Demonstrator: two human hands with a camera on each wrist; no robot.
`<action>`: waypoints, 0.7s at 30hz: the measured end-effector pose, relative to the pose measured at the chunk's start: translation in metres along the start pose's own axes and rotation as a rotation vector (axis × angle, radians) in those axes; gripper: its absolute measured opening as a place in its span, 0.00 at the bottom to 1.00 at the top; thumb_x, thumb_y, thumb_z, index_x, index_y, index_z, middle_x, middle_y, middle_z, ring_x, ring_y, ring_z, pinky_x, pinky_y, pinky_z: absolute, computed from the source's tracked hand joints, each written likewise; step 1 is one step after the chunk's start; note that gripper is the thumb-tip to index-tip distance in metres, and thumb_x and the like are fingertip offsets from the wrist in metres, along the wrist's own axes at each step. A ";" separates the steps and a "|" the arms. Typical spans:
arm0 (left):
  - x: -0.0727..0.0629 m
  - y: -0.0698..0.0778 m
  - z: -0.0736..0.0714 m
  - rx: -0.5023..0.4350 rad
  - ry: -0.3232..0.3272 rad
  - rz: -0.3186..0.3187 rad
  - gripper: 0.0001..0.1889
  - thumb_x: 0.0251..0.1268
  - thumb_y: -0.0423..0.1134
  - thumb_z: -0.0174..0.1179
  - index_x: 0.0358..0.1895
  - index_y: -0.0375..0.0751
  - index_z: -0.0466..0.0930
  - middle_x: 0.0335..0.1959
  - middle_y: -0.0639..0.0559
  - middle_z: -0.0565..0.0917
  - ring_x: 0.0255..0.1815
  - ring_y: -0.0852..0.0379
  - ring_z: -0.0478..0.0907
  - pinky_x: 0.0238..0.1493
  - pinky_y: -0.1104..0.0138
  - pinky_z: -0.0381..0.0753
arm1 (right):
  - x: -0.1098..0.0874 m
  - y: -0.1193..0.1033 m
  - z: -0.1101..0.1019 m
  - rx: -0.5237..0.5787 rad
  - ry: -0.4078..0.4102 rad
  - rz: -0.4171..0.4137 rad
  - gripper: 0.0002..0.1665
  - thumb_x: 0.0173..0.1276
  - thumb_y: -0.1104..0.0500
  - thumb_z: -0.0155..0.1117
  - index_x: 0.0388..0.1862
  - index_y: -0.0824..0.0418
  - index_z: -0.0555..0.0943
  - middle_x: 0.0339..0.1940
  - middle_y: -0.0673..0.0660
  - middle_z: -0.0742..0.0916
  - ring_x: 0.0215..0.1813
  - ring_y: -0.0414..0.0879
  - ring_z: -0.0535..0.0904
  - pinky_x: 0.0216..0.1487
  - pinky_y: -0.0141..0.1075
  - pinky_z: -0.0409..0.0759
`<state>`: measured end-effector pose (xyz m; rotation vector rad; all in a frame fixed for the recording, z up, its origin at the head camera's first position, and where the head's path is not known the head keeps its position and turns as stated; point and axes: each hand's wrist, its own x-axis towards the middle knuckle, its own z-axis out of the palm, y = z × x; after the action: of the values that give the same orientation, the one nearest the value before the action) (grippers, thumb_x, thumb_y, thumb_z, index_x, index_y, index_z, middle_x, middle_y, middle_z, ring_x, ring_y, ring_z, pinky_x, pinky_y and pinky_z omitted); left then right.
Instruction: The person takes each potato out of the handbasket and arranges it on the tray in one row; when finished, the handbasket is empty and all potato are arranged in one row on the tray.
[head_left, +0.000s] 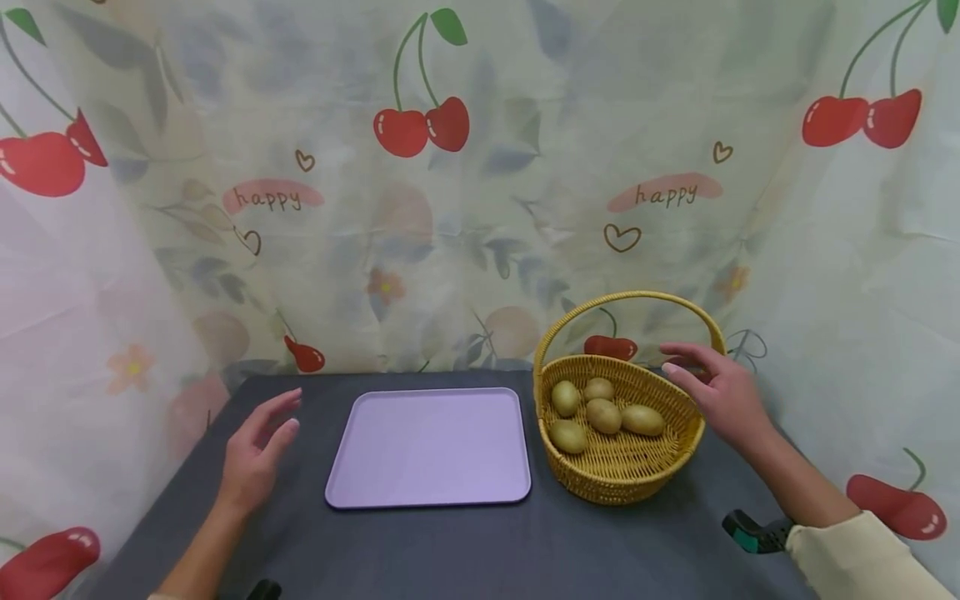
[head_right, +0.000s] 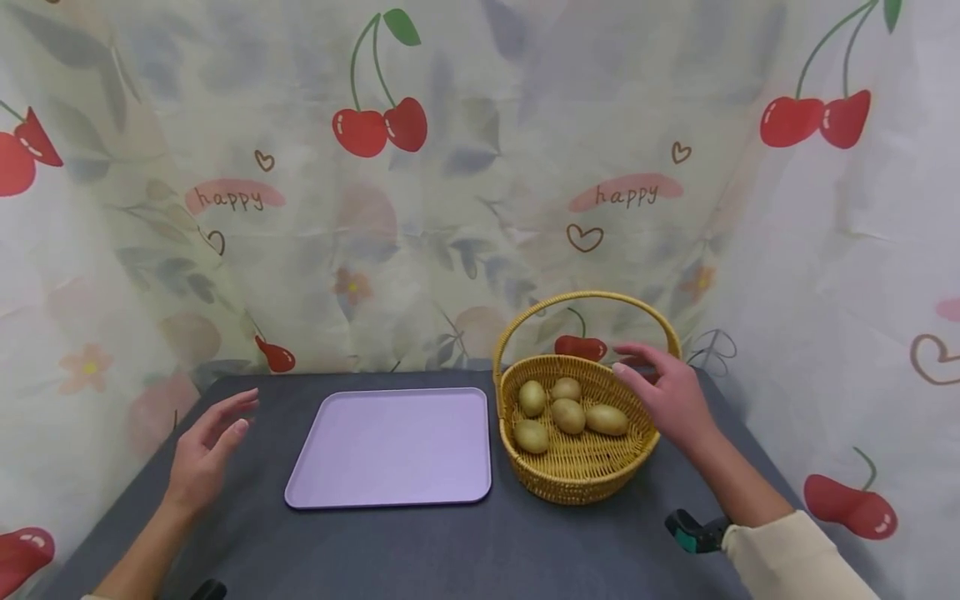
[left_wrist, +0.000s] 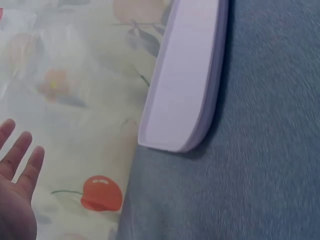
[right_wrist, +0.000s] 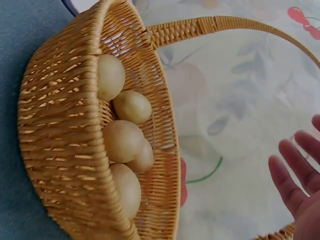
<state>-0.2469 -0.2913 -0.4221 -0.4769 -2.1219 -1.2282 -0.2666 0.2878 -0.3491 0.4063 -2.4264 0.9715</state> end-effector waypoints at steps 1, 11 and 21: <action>0.001 0.001 0.001 -0.026 0.007 -0.018 0.19 0.69 0.26 0.52 0.63 0.32 0.74 0.55 0.39 0.79 0.55 0.69 0.76 0.52 0.80 0.72 | 0.003 0.000 0.001 0.016 -0.021 0.008 0.20 0.72 0.52 0.60 0.58 0.61 0.80 0.51 0.60 0.85 0.44 0.29 0.78 0.41 0.18 0.73; 0.005 -0.013 0.014 -0.304 0.064 -0.297 0.17 0.74 0.33 0.52 0.59 0.23 0.73 0.48 0.61 0.84 0.51 0.63 0.80 0.54 0.78 0.71 | 0.037 0.000 0.012 0.182 -0.275 0.144 0.26 0.76 0.49 0.54 0.64 0.64 0.74 0.58 0.64 0.81 0.52 0.57 0.80 0.45 0.35 0.81; -0.009 -0.043 0.029 -0.076 -0.119 -0.533 0.25 0.72 0.48 0.56 0.64 0.35 0.74 0.60 0.44 0.78 0.50 0.76 0.73 0.52 0.78 0.69 | 0.065 0.009 0.023 0.261 -0.466 0.252 0.31 0.75 0.47 0.55 0.66 0.67 0.70 0.59 0.68 0.79 0.59 0.61 0.75 0.52 0.47 0.80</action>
<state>-0.2759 -0.2876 -0.4662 -0.0042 -2.3981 -1.6051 -0.3322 0.2723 -0.3335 0.4668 -2.8232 1.4478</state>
